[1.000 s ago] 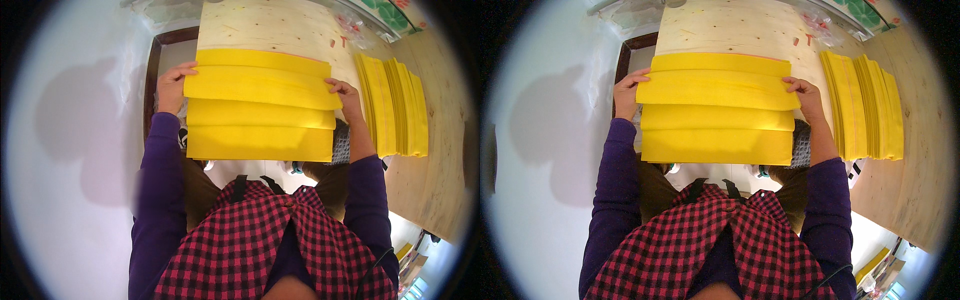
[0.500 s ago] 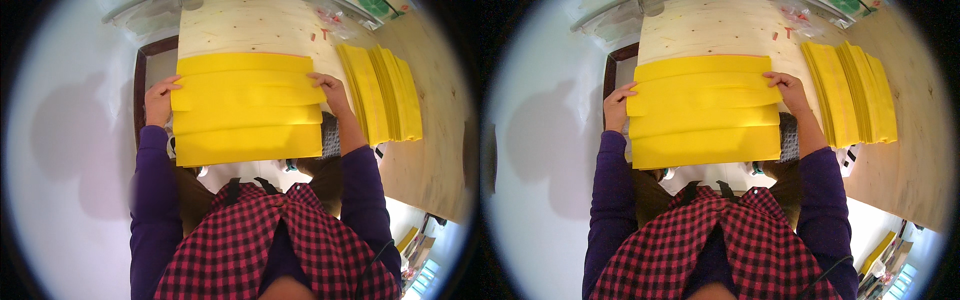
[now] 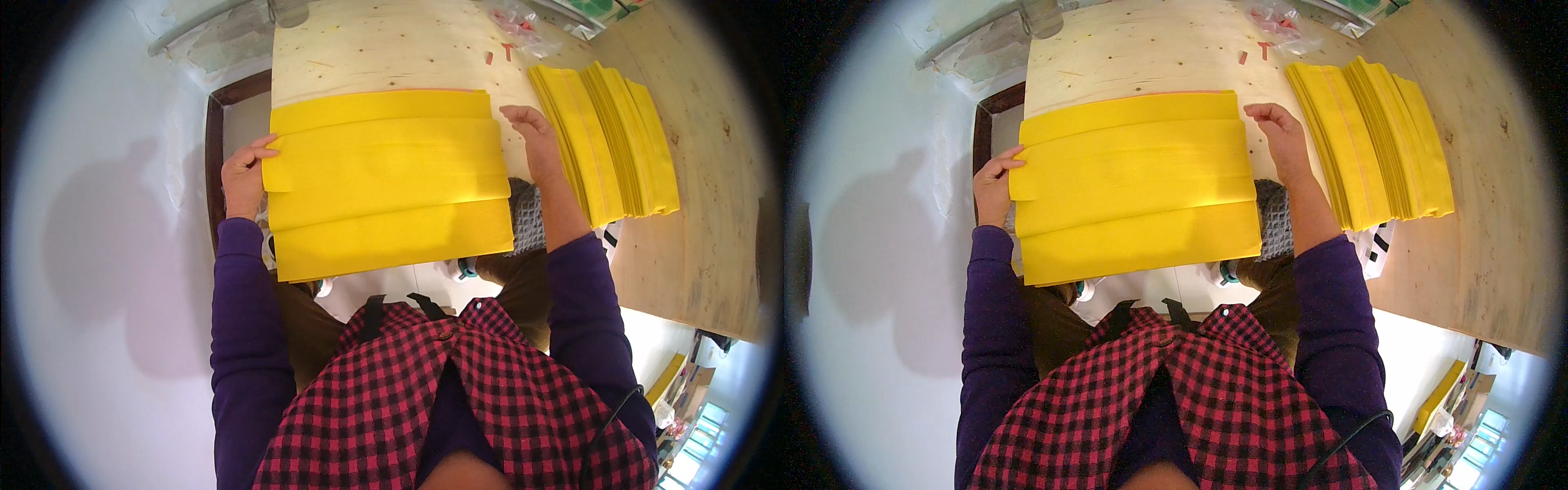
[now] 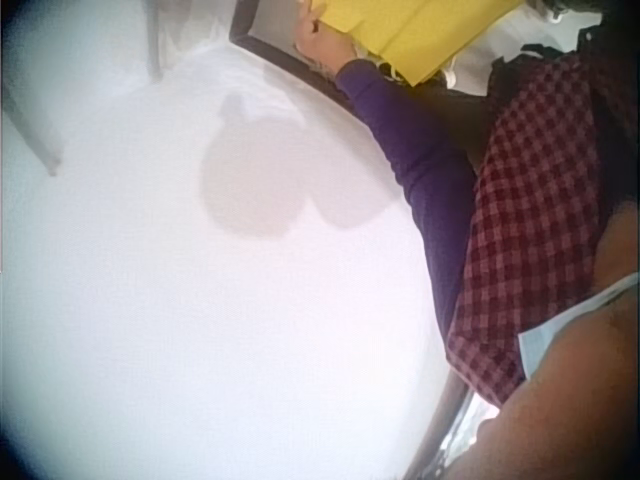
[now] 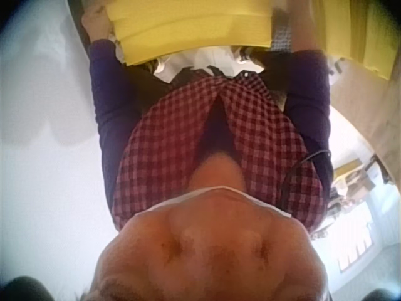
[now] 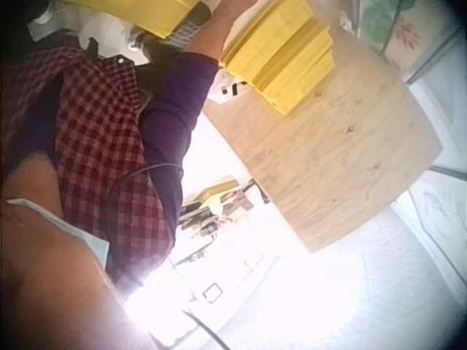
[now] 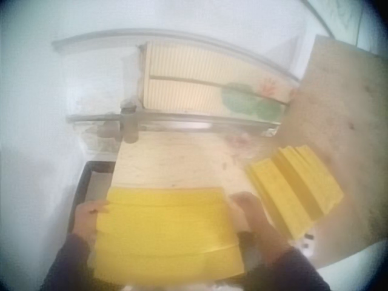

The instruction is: The person repeatedly folds yellow fabric sheets on a low table, aligning edges and pressing folds flat. They stack completed folds to the side and continue with additional sheets throughout the clip.

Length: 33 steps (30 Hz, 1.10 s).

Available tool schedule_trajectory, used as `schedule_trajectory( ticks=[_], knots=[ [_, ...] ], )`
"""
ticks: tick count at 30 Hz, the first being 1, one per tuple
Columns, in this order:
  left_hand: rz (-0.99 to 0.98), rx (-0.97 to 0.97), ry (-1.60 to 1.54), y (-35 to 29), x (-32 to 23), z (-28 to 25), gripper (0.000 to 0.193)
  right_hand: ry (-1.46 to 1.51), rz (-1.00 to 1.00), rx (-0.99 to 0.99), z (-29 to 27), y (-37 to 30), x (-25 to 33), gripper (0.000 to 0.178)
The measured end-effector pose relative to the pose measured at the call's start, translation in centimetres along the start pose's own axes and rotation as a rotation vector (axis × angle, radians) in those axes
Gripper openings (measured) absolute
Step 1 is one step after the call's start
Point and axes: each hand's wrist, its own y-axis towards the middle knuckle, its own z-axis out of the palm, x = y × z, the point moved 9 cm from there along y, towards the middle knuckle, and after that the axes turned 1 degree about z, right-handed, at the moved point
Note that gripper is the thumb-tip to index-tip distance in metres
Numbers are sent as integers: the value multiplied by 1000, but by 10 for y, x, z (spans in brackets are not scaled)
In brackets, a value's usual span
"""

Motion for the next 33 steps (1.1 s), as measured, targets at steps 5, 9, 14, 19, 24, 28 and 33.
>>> schedule_trajectory(
  ticks=[5, 9, 14, 19, 24, 28, 33],
  knots=[
    [39, 4, 22, 0, 1, -1, 12, -318, -216, 124, 56, -9, 45, 30],
    [39, -6, 35, 0, -1, -1, 12, -801, -574, 220, 126, -29, 64, 45],
    [24, -19, 68, -3, -4, -2, 12, -1143, -458, 292, 152, -38, 24, 64],
    [69, -28, 82, -2, -6, -3, 14, -1222, -419, 302, 150, -37, 7, 71],
    [144, -85, 225, -4, -15, -15, 19, -1247, -424, 282, 152, -38, 9, 72],
    [108, -269, 186, -9, -33, -43, 23, -1189, -450, 258, 151, -43, 17, 70],
    [243, -151, 265, -5, -90, -12, 26, -1120, -515, 209, 149, -48, 25, 67]
  ],
)
